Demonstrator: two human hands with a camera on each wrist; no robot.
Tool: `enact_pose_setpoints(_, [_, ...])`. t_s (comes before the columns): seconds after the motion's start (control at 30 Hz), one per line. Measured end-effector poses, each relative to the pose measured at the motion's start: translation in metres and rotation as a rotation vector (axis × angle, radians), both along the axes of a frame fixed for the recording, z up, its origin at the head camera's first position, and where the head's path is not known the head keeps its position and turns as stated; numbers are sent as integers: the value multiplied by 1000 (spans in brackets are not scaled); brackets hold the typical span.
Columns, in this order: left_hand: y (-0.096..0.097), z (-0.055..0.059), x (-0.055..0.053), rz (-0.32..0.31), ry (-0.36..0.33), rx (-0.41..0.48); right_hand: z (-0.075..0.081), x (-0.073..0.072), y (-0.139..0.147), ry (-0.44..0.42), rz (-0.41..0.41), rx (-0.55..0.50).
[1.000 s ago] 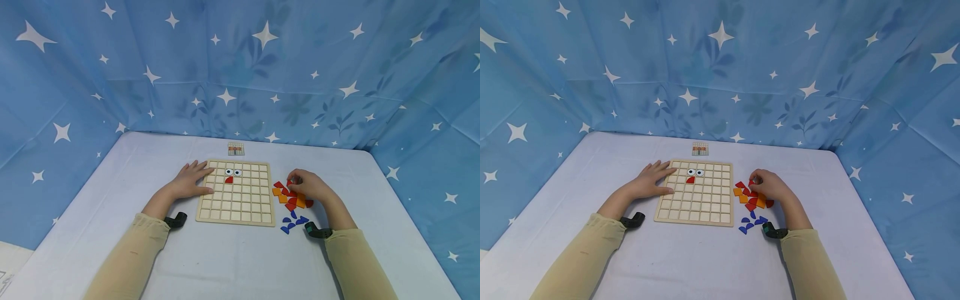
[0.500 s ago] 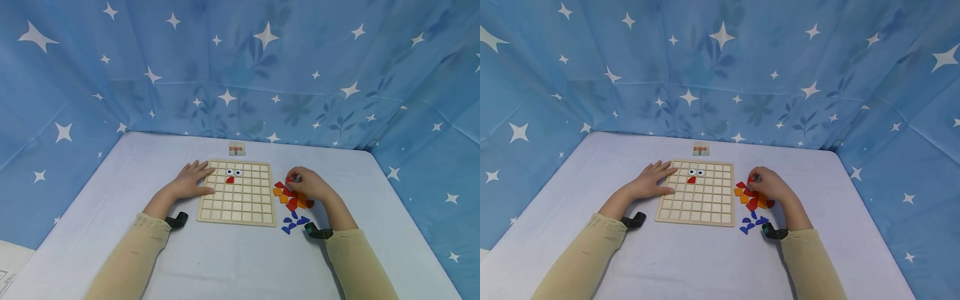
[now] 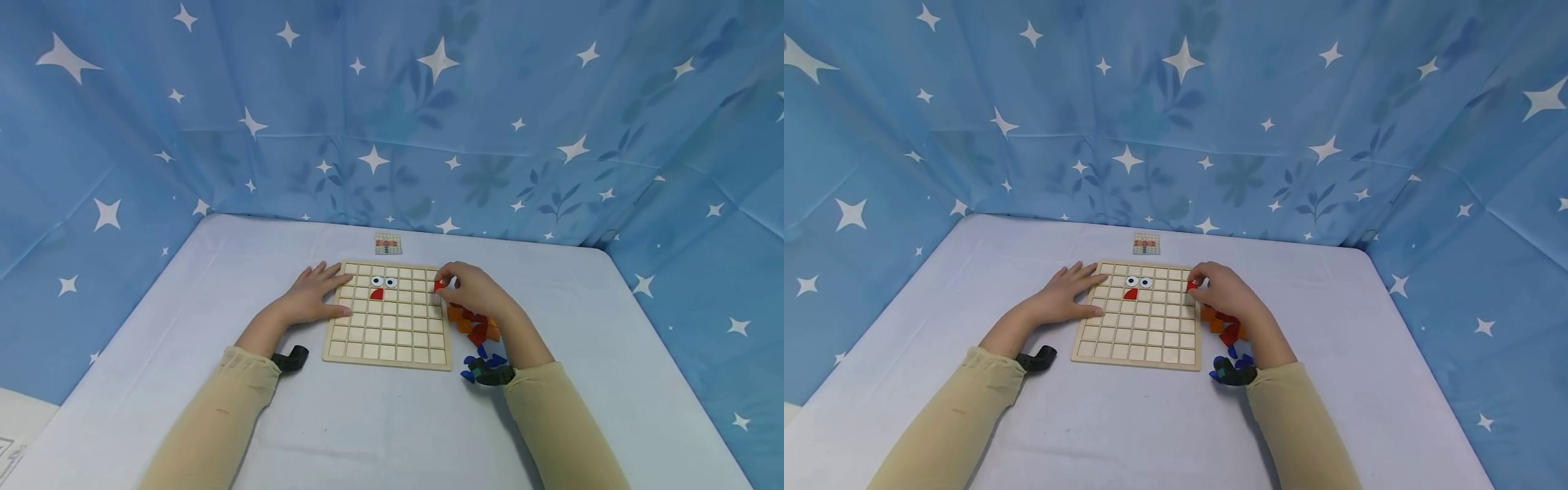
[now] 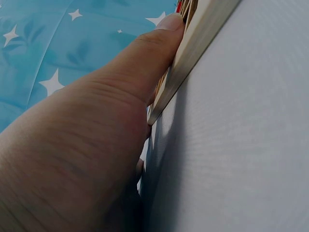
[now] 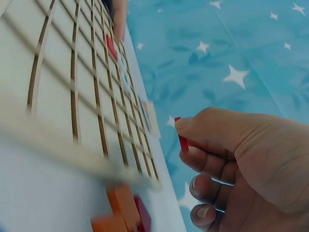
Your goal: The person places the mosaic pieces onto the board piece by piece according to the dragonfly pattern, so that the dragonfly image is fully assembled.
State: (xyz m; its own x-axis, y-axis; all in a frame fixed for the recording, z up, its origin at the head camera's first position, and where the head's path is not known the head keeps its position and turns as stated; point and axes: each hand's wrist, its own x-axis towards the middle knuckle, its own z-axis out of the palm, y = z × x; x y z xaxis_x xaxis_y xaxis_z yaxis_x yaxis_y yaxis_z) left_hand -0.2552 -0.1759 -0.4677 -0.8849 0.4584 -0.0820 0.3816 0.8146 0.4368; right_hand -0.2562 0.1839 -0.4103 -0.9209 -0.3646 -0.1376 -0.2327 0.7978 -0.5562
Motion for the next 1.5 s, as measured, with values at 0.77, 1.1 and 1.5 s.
enact_pose_setpoints(0.77, [-1, 1, -3, -1, -20, -14, -20, -3, -82, 8, 114, -39])
enact_pose_setpoints(1.1, [-1, -2, -4, 0, -15, -11, -29, -2, -89, 47, 72, -33])
enact_pose_setpoints(1.5, [0, 4, -1, 1, -22, -6, -30, -1, -92, 47, 45, -19])
